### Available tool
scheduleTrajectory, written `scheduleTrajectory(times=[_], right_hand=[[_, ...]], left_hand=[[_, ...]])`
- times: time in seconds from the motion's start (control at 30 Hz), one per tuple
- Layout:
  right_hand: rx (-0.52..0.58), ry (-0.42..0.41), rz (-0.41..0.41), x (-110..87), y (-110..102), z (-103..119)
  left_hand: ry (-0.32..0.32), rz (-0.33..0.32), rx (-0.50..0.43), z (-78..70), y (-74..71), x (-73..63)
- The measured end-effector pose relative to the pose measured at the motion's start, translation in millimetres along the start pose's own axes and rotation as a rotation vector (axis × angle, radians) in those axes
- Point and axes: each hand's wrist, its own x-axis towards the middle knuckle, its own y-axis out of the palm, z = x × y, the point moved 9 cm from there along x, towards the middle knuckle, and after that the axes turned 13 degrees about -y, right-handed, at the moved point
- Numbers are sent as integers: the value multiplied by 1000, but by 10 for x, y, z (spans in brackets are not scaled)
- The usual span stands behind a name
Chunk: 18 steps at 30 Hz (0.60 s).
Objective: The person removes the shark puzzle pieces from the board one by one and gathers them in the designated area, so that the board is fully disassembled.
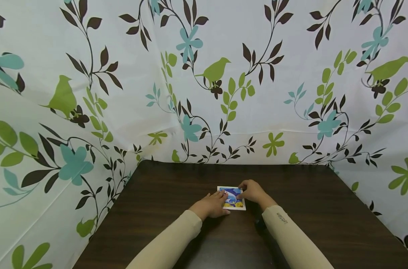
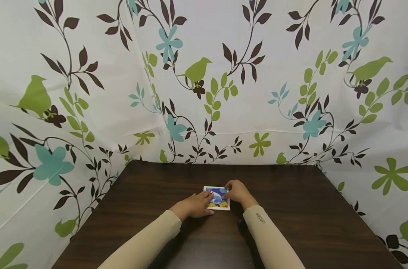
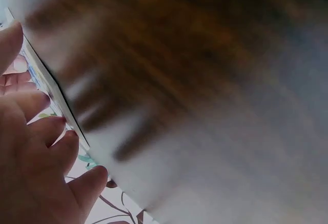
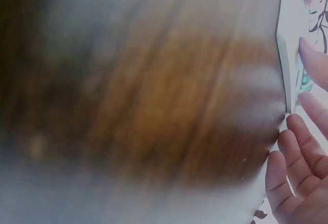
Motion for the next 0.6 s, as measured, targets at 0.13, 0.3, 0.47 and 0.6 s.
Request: scheduleTrajectory(times=[0.13,0.3,0.47,0.6], right_hand=[[3,-6,14,11,3,11],[19,-2,35,16,10,24],[35,15,49,11,18,15],[38,12,47,9,16,31]], left_hand=[[-6,18,-4,-2,-3,-19],[-30,36,-3,6,-15,-42],[-44,40,21,-7,-28,-60],[-54,43,28,-20,-49,-76]])
